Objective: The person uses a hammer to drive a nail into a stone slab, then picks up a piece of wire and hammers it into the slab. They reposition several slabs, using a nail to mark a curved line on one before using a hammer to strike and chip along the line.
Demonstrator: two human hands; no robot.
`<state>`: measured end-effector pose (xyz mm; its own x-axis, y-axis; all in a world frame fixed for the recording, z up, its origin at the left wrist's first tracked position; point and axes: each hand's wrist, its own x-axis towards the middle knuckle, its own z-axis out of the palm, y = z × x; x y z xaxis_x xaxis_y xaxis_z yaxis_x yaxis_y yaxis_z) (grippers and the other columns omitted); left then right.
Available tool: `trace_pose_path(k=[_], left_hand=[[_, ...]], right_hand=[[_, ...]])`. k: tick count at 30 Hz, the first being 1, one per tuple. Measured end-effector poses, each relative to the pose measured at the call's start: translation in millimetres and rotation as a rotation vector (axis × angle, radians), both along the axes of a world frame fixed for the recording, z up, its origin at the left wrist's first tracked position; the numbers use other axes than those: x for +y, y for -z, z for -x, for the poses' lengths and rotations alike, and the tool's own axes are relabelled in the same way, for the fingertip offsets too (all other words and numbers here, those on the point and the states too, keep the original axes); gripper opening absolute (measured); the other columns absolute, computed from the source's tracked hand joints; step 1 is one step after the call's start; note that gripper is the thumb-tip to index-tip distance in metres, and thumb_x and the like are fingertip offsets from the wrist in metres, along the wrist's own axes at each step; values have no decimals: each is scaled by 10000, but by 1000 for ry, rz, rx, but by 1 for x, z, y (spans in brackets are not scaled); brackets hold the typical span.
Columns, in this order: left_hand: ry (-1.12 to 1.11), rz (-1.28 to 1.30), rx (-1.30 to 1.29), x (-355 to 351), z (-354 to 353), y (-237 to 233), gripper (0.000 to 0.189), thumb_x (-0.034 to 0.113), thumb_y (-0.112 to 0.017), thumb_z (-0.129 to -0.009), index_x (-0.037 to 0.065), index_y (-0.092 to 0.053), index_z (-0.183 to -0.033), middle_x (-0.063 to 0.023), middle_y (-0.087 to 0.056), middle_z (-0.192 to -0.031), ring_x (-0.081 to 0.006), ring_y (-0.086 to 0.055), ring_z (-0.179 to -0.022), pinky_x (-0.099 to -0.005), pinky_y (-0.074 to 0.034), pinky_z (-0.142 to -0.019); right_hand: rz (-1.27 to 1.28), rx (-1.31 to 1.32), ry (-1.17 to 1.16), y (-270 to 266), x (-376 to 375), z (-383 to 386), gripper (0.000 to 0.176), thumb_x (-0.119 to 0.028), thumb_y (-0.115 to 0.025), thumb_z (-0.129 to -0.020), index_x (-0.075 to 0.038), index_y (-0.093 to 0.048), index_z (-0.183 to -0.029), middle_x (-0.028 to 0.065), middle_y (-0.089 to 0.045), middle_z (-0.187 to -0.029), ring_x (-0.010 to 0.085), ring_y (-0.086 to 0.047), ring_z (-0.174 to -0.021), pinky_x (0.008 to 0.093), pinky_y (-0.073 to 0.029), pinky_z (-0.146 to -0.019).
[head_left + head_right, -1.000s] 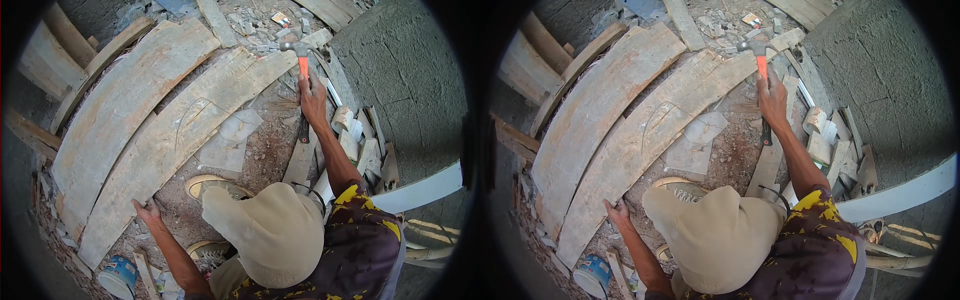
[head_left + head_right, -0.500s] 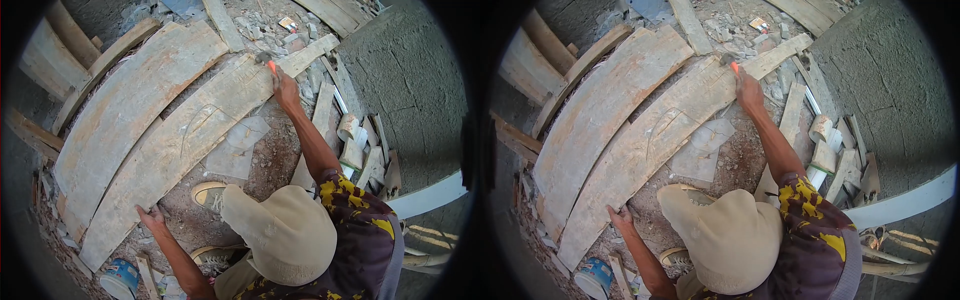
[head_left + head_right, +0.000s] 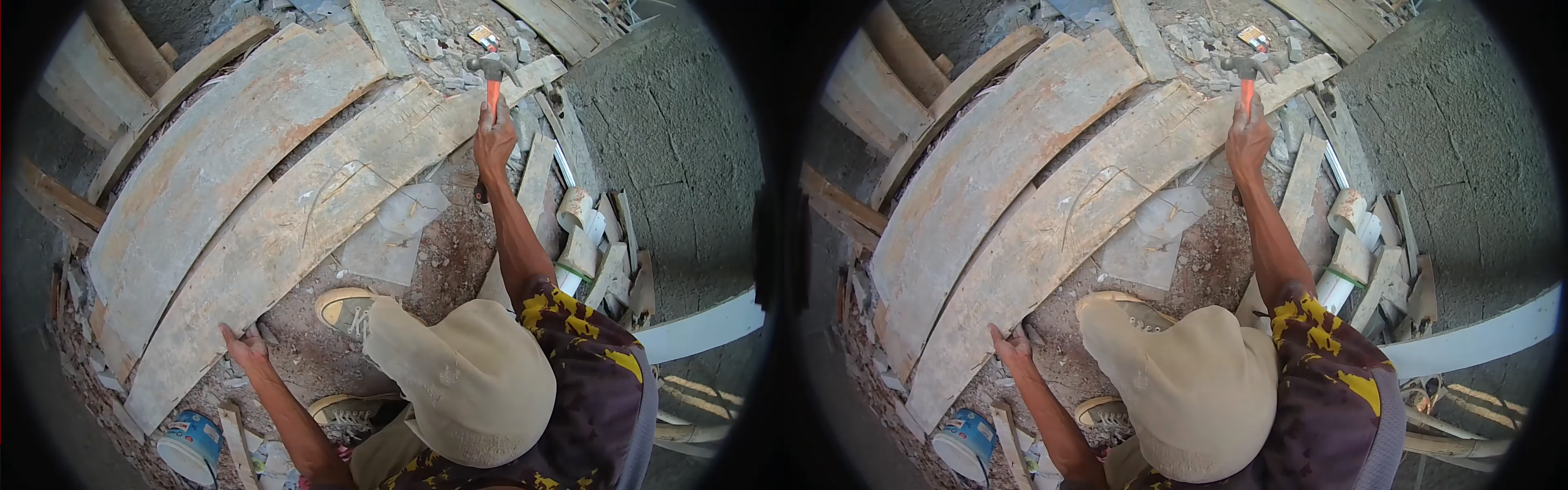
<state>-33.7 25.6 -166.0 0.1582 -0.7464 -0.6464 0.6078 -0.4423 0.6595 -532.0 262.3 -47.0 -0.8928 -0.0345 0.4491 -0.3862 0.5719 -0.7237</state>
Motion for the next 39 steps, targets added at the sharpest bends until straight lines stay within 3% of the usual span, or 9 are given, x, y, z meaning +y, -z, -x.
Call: trace_pose_path(k=[4, 8, 13, 15, 19, 25, 35, 38, 39], left_hand=[[-4, -53, -4, 3, 1, 8, 516, 250, -680, -898, 38, -482, -1326, -126, -527, -1339, -306, -498, -1234, -500, -419, -1055], [13, -4, 15, 7, -4, 3, 538, 254, -682, -896, 36, -466, -1338, -140, -514, -1349, -318, -497, -1234, -498, -420, -1056], [55, 41, 103, 2, 3, 4, 527, 272, -654, -915, 27, -458, -1339, -161, -507, -1348, -342, -486, -1246, -512, -425, -1055], [22, -24, 35, 5, 1, 1, 514, 263, -653, -916, 34, -465, -1336, -162, -511, -1344, -344, -484, -1249, -538, -420, -1055], [-27, -11, 32, -3, 3, 0, 505, 248, -661, -910, 4, -477, -1312, -168, -530, -1317, -342, -495, -1236, -554, -425, -1044], [74, 76, -217, -8, -6, -57, 495, 220, -688, -881, -21, -502, -1272, -168, -555, -1230, -318, -546, -1151, -454, -510, -974], [110, 483, -46, -43, 60, -156, 952, 197, -686, -875, -43, 10, -1479, -344, -251, -1449, -433, -288, -1372, -481, -500, -1003], [345, 774, -449, -51, 90, -165, 954, 374, -692, -867, 27, -82, -1513, -374, -185, -1470, -467, -203, -1397, -536, -393, -1074], [504, 903, -1078, -65, 91, -165, 945, 447, -680, -854, 81, -120, -1522, -351, -189, -1484, -469, -206, -1398, -558, -339, -1092]], right_hand=[[-443, 91, -321, 32, -1, 13, 346, -171, -538, -942, 1, -570, -1241, 301, -636, -908, 436, -642, -818, 454, -499, -691], [-120, -12, -163, 35, -8, 2, 399, -183, -547, -915, 14, -558, -1261, 302, -642, -943, 469, -631, -849, 488, -490, -738], [-400, -96, -300, 25, -10, 26, 402, -179, -558, -916, 41, -549, -1252, 312, -646, -928, 468, -639, -852, 472, -495, -740], [-105, -34, -107, 38, -6, 18, 404, -202, -553, -911, 4, -560, -1258, 308, -648, -922, 462, -643, -846, 488, -490, -753], [-444, -26, -336, 46, 8, 34, 370, -235, -536, -930, -5, -583, -1217, 288, -650, -889, 444, -643, -807, 474, -490, -717], [8, -197, -46, 28, 54, -32, 343, -253, -550, -929, 24, -594, -1127, 207, -626, -808, 311, -604, -734, 414, -453, -696], [197, -776, -103, 64, 93, -44, 208, -218, -576, -943, -26, -603, -1017, 19, -559, -667, 96, -504, -489, 266, -401, -438], [-100, -803, -280, 51, 81, -42, 254, -245, -602, -932, -15, -601, -1040, 67, -561, -650, 162, -568, -546, 315, -451, -495], [-100, -804, -275, 59, 83, -32, 254, -245, -602, -932, -15, -601, -1040, 67, -561, -650, 162, -568, -546, 315, -451, -495]])
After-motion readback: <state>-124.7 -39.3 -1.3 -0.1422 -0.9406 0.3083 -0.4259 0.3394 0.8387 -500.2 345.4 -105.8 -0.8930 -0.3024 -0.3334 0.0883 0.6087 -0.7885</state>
